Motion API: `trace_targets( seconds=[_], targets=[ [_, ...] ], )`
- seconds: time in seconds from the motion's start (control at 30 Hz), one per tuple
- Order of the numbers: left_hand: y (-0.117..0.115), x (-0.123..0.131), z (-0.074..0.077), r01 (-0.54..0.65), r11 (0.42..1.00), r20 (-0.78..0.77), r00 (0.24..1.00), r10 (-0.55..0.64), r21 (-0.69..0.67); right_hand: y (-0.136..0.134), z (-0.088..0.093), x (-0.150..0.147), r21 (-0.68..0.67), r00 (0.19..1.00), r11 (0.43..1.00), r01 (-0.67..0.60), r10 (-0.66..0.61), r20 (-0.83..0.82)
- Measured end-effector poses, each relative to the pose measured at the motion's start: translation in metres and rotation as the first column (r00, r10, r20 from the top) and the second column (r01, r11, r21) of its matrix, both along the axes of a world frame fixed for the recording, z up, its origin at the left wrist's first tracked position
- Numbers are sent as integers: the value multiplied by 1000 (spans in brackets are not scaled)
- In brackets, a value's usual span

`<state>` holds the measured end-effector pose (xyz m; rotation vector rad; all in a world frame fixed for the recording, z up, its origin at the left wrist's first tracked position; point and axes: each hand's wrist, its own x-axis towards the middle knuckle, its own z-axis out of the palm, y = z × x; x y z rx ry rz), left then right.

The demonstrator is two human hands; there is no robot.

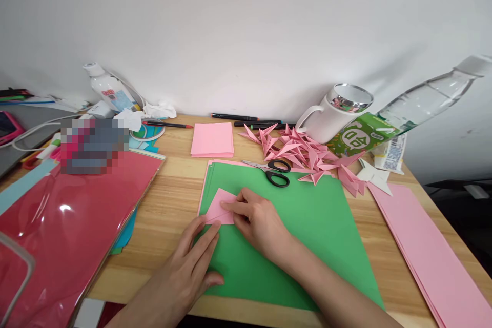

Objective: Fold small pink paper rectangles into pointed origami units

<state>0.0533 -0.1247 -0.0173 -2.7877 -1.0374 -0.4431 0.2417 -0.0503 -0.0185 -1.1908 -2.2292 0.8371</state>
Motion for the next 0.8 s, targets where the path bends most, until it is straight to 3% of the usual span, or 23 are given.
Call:
trace_targets(
  seconds=[0.2,0.33,0.4,0.47,0.53,0.6,0.7,0.8],
  targets=[
    [11,-7,4,-46,992,106,993,58,-117,0,0,0,6,1000,1000,1,-1,5],
    [11,-9,8,2,990,159,987,21,-142,0,-1,0,14,1000,1000,1,-1,3],
    [12,-9,8,7,982,252,967,42,-189,0,0,0,16,1000,1000,0,0,2],
    [15,-9,7,-35,966,417,898,143,-258,1,0,0,21,1000,1000,-2,2,10],
    [22,-10,6,-108,934,549,783,291,-341,1,1,0,23,1000,1000,2,-2,22],
    [30,-12,6,-155,875,564,711,421,-458,1,1,0,19,1000,1000,7,-8,30],
    [40,-13,9,-182,770,507,657,558,-611,1,2,-1,17,999,1000,8,-8,31],
    [45,-11,11,-194,708,465,633,619,-679,1,2,-1,22,999,1000,6,-7,32]
  ],
)
